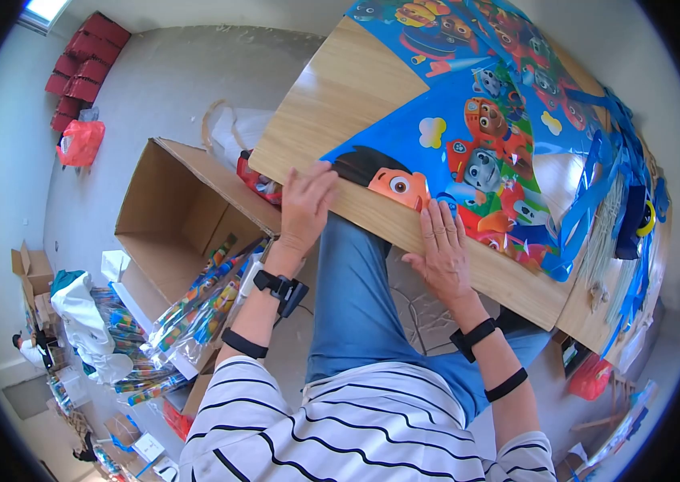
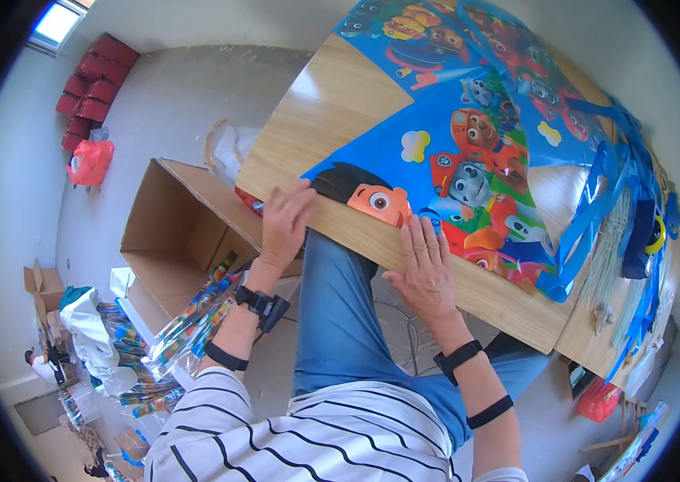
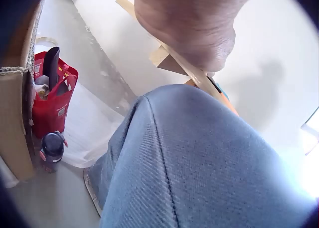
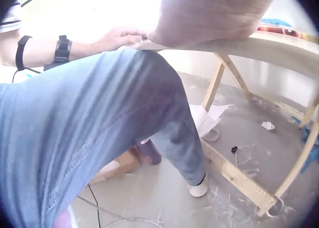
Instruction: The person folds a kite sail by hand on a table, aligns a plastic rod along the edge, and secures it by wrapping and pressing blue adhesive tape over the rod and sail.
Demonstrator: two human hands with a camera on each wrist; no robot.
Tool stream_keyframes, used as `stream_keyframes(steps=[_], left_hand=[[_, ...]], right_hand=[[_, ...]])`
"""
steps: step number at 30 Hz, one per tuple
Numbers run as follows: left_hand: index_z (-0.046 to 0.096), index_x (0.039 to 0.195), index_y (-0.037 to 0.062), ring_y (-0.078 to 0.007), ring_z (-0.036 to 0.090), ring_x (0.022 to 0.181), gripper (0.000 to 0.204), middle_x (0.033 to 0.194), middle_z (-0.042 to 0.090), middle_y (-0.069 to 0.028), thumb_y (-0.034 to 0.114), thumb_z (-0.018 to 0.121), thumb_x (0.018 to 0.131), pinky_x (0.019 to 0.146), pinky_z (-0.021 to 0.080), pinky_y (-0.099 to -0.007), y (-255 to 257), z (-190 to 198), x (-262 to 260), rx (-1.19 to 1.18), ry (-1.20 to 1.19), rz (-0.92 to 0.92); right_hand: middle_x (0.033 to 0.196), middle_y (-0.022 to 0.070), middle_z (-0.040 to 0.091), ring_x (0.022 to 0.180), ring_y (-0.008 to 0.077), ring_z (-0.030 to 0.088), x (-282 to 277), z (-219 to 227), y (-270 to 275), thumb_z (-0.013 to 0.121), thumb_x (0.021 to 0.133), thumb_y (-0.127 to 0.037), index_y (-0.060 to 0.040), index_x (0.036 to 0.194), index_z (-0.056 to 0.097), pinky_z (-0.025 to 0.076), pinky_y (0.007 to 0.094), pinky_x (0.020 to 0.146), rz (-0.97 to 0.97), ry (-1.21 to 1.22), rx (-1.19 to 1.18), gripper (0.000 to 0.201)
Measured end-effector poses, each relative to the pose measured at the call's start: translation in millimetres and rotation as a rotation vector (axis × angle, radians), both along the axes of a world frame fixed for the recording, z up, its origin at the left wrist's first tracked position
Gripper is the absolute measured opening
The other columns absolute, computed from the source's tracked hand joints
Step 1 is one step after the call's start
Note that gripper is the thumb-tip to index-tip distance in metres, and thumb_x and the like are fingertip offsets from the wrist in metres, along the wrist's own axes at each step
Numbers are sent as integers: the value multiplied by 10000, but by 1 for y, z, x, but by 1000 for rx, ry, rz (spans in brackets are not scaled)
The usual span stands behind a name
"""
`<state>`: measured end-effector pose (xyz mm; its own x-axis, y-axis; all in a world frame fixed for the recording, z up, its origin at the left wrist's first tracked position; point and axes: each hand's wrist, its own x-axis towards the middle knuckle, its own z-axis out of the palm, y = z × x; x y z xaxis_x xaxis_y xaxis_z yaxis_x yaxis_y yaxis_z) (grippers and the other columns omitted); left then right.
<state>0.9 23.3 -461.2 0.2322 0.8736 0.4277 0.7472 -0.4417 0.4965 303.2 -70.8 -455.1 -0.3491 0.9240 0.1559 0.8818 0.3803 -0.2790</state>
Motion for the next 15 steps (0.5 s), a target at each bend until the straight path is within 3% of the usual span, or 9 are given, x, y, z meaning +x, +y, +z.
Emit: stream_keyframes(steps=[2, 5, 8, 11, 15], left_hand=[[741, 1121, 87, -335, 653, 1146, 262, 1230, 716, -87, 86, 767, 861, 1093, 410, -535, 13, 6, -10, 13, -144, 84], [743, 1082, 40, -372, 645, 1075, 281, 1058, 693, -117, 51, 784, 805, 981, 485, -462, 27, 19, -16, -79, 56, 226], [730, 1080, 22, -331, 670, 1032, 286, 1009, 661, -117, 44, 800, 804, 935, 528, -434, 40, 12, -22, -143, 27, 205], [733, 1063, 13, -262, 684, 977, 248, 1024, 663, -118, 5, 786, 821, 889, 556, -379, 53, -5, -30, -244, -204, 157], [732, 1003, 4, -213, 679, 936, 181, 1005, 664, -113, -25, 776, 829, 845, 570, -334, 57, -3, -33, -271, -230, 134]], right_hand=[[1692, 192, 322, 1591, 359, 265, 0, 1, -1, 693, 897, -518, 8, 1621, 324, 209, 558, 1287, 5, 19, -8, 969], [1691, 187, 326, 1589, 357, 268, -1, 4, 0, 671, 921, -522, 3, 1625, 317, 205, 553, 1288, -3, 37, -22, 947], [1688, 187, 330, 1587, 356, 272, -1, 5, 0, 643, 949, -527, 0, 1629, 310, 202, 547, 1290, -4, 50, -30, 922], [1686, 185, 334, 1584, 355, 277, -1, 5, 1, 621, 963, -543, -1, 1629, 312, 204, 541, 1290, -4, 52, -17, 912], [1681, 186, 342, 1580, 357, 284, -1, 6, 1, 610, 967, -549, -1, 1626, 319, 204, 541, 1290, -2, 55, -13, 905]])
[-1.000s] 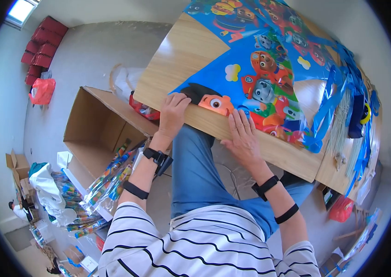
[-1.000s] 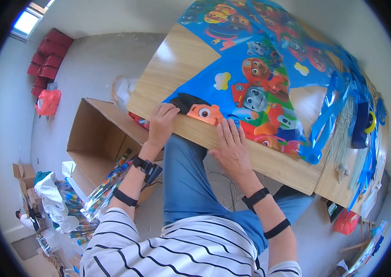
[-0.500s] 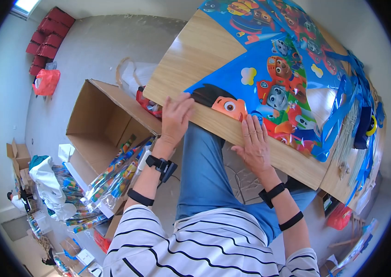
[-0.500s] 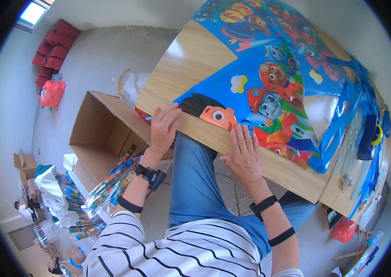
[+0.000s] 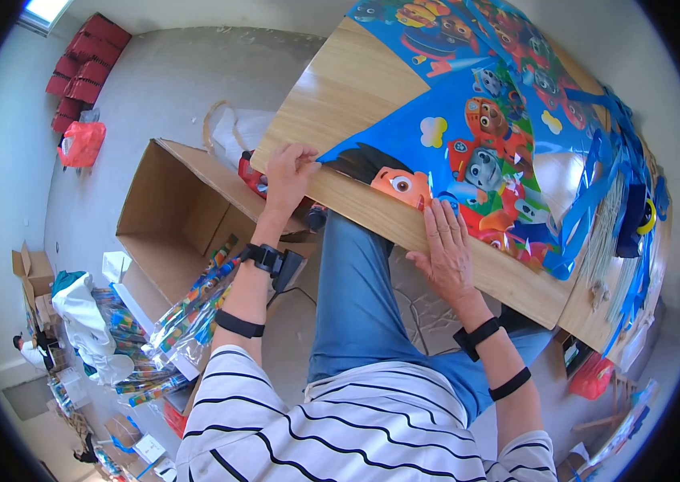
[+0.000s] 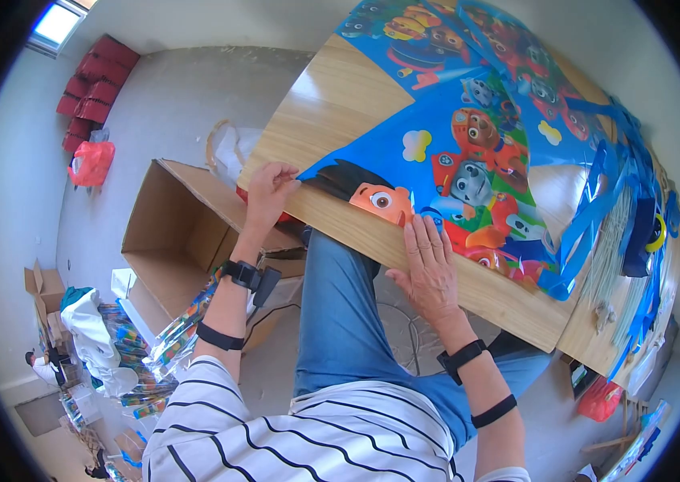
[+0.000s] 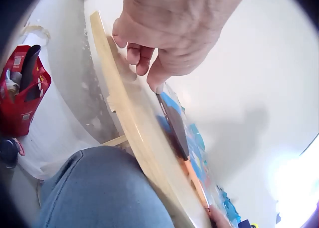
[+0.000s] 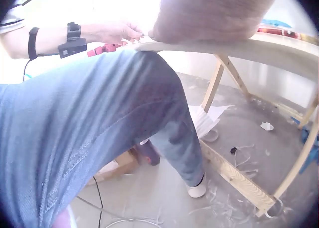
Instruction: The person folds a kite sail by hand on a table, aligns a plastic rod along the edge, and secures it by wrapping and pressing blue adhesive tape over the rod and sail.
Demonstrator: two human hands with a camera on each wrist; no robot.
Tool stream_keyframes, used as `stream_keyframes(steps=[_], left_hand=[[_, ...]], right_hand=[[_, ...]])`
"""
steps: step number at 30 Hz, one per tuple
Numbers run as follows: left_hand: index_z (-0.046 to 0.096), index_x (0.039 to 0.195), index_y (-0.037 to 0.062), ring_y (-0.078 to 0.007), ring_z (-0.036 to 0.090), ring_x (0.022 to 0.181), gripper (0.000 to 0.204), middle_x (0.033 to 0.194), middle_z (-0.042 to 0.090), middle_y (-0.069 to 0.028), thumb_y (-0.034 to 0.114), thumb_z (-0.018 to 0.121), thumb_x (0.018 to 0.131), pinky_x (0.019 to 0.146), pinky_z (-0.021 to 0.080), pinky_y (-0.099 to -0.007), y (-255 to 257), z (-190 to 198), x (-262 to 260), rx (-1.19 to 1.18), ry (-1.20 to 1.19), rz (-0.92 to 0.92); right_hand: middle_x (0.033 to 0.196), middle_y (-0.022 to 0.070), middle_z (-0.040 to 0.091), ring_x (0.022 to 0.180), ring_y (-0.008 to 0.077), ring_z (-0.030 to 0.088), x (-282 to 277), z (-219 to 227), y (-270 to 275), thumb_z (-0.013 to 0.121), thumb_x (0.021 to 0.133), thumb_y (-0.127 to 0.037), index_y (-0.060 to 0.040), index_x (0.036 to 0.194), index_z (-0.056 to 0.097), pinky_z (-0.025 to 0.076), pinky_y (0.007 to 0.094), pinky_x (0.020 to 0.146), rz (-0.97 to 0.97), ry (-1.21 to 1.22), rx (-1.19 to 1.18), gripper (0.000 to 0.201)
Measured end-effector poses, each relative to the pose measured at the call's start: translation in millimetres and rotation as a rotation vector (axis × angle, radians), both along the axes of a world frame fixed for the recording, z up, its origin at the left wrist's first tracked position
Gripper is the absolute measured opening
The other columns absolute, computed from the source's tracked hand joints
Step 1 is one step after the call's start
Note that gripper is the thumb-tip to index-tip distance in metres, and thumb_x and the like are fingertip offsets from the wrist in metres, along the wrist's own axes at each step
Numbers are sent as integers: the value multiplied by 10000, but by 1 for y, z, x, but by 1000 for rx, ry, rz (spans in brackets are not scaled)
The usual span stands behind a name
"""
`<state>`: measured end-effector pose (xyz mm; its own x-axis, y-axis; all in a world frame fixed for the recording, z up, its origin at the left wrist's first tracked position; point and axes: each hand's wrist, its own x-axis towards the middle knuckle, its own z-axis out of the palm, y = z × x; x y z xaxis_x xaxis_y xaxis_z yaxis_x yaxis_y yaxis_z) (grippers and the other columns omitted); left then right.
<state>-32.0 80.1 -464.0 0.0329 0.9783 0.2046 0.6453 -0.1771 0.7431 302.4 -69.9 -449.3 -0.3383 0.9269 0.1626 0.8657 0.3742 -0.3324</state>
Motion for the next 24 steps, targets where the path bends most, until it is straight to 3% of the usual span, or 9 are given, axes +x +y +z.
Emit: stream_keyframes(steps=[5, 11, 20, 24], left_hand=[[714, 955, -5, -238, 666, 905, 142, 978, 686, -118, -10, 773, 827, 842, 554, -362, 4, -1, -2, 3, 22, -40], [686, 895, 36, -320, 635, 885, 120, 897, 702, -105, 74, 776, 826, 796, 503, -419, 3, 7, -2, 68, 231, -68], [683, 873, 104, -294, 632, 1015, 81, 913, 704, -57, 177, 704, 903, 910, 359, -467, 1, 25, 9, -95, 436, -61], [690, 876, 110, -296, 628, 1017, 72, 914, 710, -57, 167, 676, 919, 915, 349, -471, 0, 25, 12, -102, 476, -48]], right_hand=[[1680, 184, 341, 1580, 356, 283, 1, 0, 1, 626, 958, -541, 1, 1622, 327, 208, 543, 1289, 1, -12, -5, 908], [1674, 177, 349, 1552, 370, 314, -5, 8, 0, 688, 922, -519, -66, 1627, 362, 252, 545, 1261, -17, -51, -6, 899], [1683, 146, 344, 1509, 400, 348, -25, 15, 13, 700, 883, -595, -144, 1613, 415, 309, 595, 1198, -57, -166, 0, 904], [1671, 142, 363, 1490, 402, 367, -26, 14, 15, 699, 872, -613, -150, 1613, 419, 318, 604, 1182, -61, -182, 22, 917]])
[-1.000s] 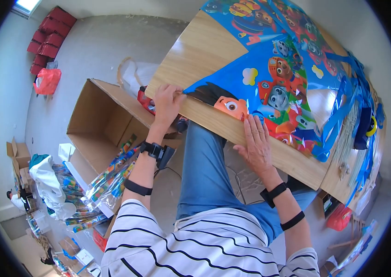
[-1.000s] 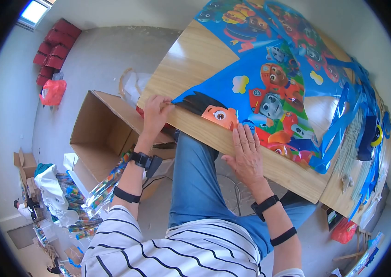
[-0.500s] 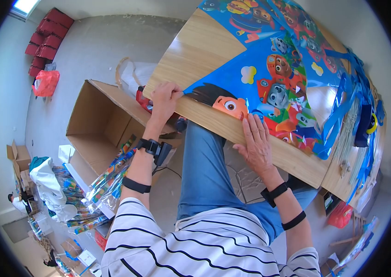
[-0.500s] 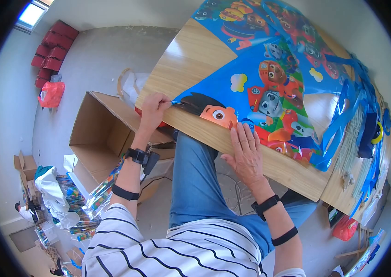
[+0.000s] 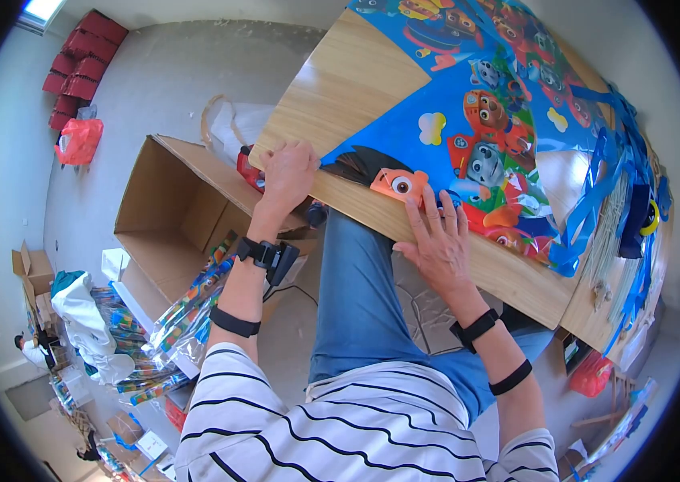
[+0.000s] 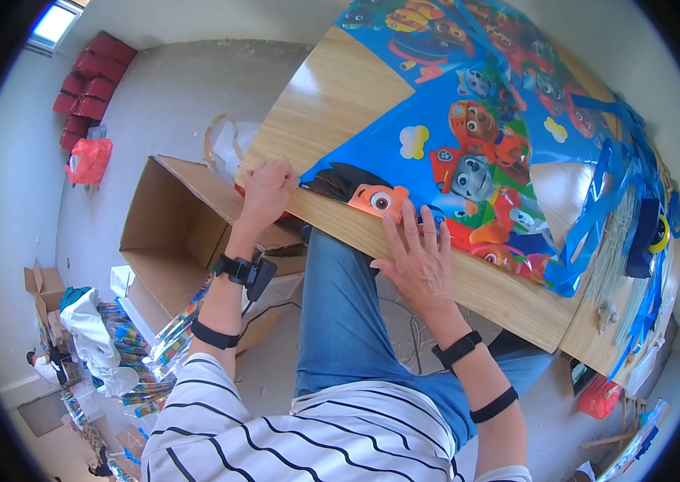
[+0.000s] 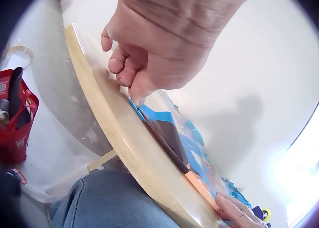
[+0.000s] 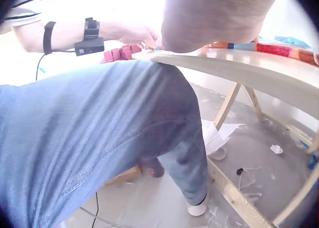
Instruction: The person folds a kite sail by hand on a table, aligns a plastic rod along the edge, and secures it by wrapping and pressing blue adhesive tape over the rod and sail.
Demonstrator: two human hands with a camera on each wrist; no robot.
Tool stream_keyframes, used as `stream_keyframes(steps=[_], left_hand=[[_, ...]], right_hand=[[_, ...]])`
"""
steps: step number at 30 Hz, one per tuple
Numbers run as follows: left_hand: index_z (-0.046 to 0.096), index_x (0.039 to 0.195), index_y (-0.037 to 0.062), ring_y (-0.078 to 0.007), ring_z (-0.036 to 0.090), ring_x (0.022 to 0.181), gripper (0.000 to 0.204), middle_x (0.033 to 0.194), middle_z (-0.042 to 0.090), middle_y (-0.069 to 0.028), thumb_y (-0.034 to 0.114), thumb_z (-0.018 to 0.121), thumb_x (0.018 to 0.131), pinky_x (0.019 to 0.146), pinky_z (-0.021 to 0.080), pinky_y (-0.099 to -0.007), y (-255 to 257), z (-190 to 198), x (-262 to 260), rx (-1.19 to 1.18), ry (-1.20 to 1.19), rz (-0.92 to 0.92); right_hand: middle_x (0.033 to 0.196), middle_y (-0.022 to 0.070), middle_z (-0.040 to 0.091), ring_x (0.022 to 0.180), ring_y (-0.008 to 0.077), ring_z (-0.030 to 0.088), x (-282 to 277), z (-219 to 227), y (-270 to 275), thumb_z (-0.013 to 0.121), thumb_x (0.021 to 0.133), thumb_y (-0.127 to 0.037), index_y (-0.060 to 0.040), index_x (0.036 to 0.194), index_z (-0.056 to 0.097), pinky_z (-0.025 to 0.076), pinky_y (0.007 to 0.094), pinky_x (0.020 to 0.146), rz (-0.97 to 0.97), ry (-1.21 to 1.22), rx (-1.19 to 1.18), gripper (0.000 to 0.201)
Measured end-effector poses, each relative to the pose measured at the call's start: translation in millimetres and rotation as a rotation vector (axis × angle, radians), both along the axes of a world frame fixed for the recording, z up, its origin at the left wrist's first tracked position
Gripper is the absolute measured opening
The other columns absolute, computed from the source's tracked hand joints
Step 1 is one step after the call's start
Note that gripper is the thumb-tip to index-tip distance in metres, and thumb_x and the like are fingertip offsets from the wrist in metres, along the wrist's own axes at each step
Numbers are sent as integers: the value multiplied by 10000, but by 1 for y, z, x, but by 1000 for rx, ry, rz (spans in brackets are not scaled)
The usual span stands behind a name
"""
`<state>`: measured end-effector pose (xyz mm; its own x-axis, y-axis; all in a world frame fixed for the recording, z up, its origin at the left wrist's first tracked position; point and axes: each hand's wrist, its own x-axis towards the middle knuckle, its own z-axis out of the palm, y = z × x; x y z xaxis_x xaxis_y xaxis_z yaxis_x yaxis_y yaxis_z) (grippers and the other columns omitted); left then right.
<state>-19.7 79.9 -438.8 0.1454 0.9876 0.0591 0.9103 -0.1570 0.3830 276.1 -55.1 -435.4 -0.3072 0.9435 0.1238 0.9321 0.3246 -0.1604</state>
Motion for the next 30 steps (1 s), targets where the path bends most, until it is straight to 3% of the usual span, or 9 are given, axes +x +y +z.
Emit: stream_keyframes(steps=[8, 11, 14, 17, 19, 22, 23, 26, 30], left_hand=[[688, 881, 71, -344, 636, 984, 148, 886, 710, -122, 190, 630, 948, 872, 370, -504, -3, -1, 9, 27, 82, 73], [685, 905, 77, -345, 637, 984, 113, 891, 708, -111, 173, 634, 934, 865, 385, -493, -9, 2, 8, 20, 6, 92], [692, 959, 77, -339, 628, 973, 92, 929, 703, -93, 138, 642, 912, 865, 404, -507, -20, -1, 10, 247, -105, 98], [707, 1133, 65, -336, 635, 1134, 247, 1144, 718, -114, 117, 659, 896, 1011, 422, -555, -49, 23, 43, 348, -157, -185], [637, 1370, 45, -320, 525, 1404, 482, 1450, 613, -143, 219, 695, 925, 1205, 302, -602, -70, 5, 64, 335, 16, -460], [466, 1577, 94, -286, 342, 1566, 747, 1646, 435, -110, 349, 729, 926, 1285, 162, -609, -88, 3, 77, 100, -137, -527], [452, 1591, 115, -268, 330, 1573, 814, 1676, 398, -76, 465, 709, 903, 1281, 140, -623, -88, -3, 73, 97, -64, -524], [460, 1589, 129, -248, 345, 1567, 805, 1679, 403, -54, 486, 694, 907, 1280, 123, -632, -84, -12, 59, 141, -26, -547], [447, 1600, 139, -227, 357, 1562, 823, 1677, 415, -35, 514, 679, 906, 1276, 128, -629, -82, -9, 43, 120, -7, -443]], right_hand=[[1649, 141, 390, 1451, 385, 390, -8, -4, 3, 688, 869, -638, -119, 1609, 423, 313, 618, 1149, -40, -39, 17, 942], [1650, 141, 390, 1453, 383, 385, -8, -8, 1, 693, 866, -636, -122, 1609, 423, 293, 623, 1156, -44, -33, 38, 944], [1653, 139, 386, 1458, 385, 380, -8, -13, 1, 692, 865, -640, -123, 1609, 425, 284, 625, 1162, -45, -24, 52, 944], [1657, 135, 383, 1468, 386, 369, -10, -12, 0, 698, 864, -635, -131, 1614, 423, 273, 626, 1170, -58, -40, 42, 944], [1662, 132, 377, 1476, 386, 361, -9, -16, 1, 704, 862, -627, -138, 1621, 415, 264, 625, 1178, -46, -19, 40, 948], [1670, 128, 368, 1488, 388, 350, -8, -21, 0, 714, 857, -618, -146, 1628, 408, 249, 624, 1190, -47, -15, 73, 954], [1673, 126, 365, 1491, 389, 346, -9, -21, 0, 717, 855, -616, -148, 1630, 406, 244, 623, 1195, -48, -16, 89, 957], [1681, 125, 355, 1501, 387, 336, -9, -17, -2, 696, 868, -625, -154, 1628, 411, 230, 619, 1210, -66, -24, 36, 938], [1679, 131, 363, 1510, 376, 330, -10, -13, -2, 662, 890, -640, -168, 1630, 407, 218, 609, 1224, -71, -14, 30, 914]])
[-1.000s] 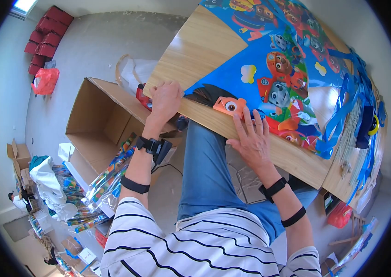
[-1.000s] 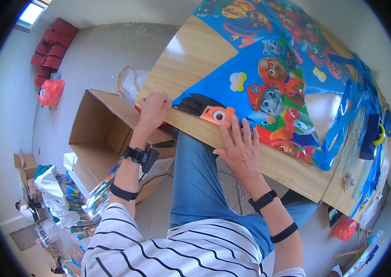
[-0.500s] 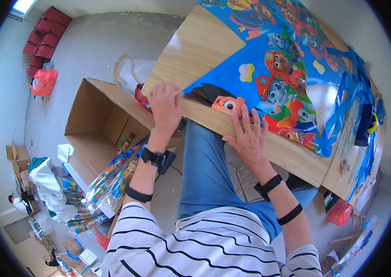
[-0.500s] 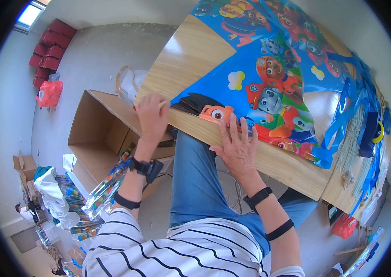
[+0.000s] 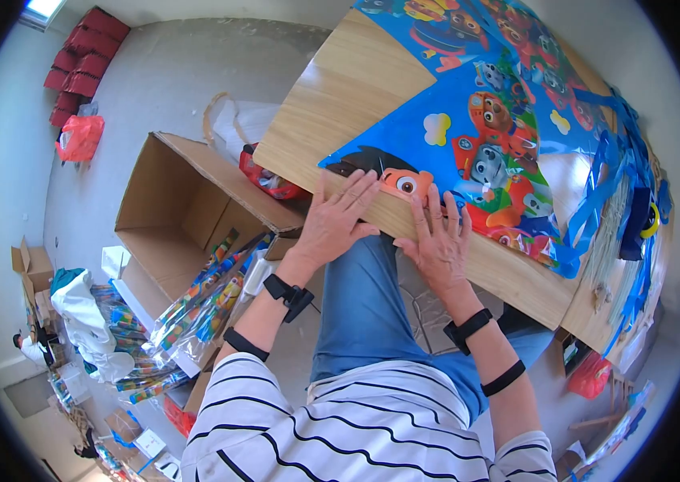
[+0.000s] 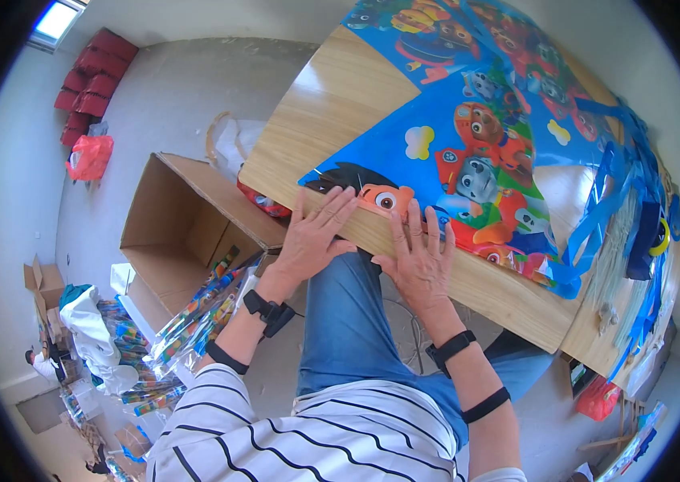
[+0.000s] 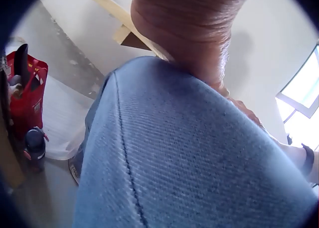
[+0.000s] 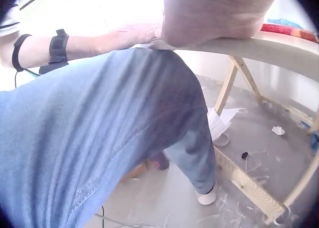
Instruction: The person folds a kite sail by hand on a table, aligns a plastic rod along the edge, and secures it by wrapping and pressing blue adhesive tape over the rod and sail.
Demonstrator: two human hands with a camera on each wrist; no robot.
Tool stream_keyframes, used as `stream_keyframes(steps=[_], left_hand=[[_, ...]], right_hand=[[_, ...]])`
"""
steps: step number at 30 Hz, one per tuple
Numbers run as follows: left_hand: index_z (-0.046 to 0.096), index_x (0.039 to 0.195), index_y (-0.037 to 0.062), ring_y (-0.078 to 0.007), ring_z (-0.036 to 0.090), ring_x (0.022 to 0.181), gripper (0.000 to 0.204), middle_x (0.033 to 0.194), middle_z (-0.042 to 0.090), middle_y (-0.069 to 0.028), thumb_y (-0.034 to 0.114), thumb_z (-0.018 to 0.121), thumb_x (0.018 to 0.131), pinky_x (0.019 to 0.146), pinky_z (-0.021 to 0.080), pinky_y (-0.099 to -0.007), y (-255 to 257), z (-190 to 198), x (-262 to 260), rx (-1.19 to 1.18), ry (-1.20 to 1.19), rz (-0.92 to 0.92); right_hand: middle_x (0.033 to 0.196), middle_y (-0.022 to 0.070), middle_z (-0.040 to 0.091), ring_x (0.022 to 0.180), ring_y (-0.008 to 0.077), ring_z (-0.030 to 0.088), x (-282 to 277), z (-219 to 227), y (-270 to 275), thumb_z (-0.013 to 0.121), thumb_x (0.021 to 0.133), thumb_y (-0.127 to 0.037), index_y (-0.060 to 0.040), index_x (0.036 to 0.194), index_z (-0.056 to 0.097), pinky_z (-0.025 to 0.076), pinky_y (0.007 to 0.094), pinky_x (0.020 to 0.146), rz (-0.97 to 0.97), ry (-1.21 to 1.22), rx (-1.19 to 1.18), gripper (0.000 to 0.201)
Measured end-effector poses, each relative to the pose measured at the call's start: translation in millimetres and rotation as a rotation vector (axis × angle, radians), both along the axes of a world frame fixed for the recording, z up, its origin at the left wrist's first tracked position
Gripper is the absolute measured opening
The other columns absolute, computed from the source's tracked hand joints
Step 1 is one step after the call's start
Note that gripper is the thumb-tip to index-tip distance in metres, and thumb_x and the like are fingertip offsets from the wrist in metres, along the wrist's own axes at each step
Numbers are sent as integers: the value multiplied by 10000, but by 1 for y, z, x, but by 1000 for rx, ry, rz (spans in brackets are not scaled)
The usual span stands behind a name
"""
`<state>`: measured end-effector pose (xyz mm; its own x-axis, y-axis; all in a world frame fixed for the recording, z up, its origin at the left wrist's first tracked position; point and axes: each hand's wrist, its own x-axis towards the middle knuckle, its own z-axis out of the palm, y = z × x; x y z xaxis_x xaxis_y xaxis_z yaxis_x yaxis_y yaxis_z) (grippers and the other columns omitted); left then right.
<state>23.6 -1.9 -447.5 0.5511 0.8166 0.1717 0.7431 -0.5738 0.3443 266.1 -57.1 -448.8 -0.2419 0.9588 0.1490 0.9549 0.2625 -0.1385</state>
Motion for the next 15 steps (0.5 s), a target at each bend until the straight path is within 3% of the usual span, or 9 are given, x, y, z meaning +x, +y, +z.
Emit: stream_keyframes(steps=[6, 9, 12, 13, 15], left_hand=[[464, 1586, 127, -283, 397, 1537, 752, 1651, 452, -78, 450, 679, 942, 1261, 134, -641, 1, -9, -23, 92, 34, 221], [529, 1530, 102, -337, 464, 1472, 622, 1592, 513, -117, 296, 695, 962, 1245, 229, -601, 4, -6, -17, 221, -38, 387], [615, 1419, 64, -360, 536, 1374, 499, 1483, 595, -148, 130, 702, 933, 1174, 371, -535, 4, 11, 15, 100, -225, 226], [684, 1292, 40, -359, 586, 1271, 392, 1360, 652, -149, 53, 707, 900, 1084, 459, -478, 9, 15, 29, 134, -291, 175], [705, 1250, 37, -365, 588, 1247, 351, 1316, 658, -146, 53, 710, 899, 1069, 465, -480, 16, 13, 39, 114, -276, 163]], right_hand=[[1673, 137, 381, 1525, 376, 319, 0, 0, -3, 624, 922, -651, -178, 1628, 412, 208, 605, 1234, -10, 20, -1, 876], [1674, 134, 381, 1529, 376, 321, 1, -4, -3, 605, 944, -641, -175, 1614, 432, 205, 605, 1237, -12, 48, 20, 834], [1678, 130, 379, 1532, 375, 324, 1, -6, -4, 587, 948, -658, -174, 1607, 442, 203, 610, 1237, -19, 52, 27, 830], [1653, 127, 408, 1492, 373, 371, 1, -4, -4, 647, 943, -583, -162, 1591, 456, 240, 604, 1225, -20, 93, 38, 796], [1615, 126, 446, 1451, 366, 406, 6, 6, -3, 703, 926, -490, -122, 1559, 485, 278, 588, 1211, -11, 166, 33, 765]])
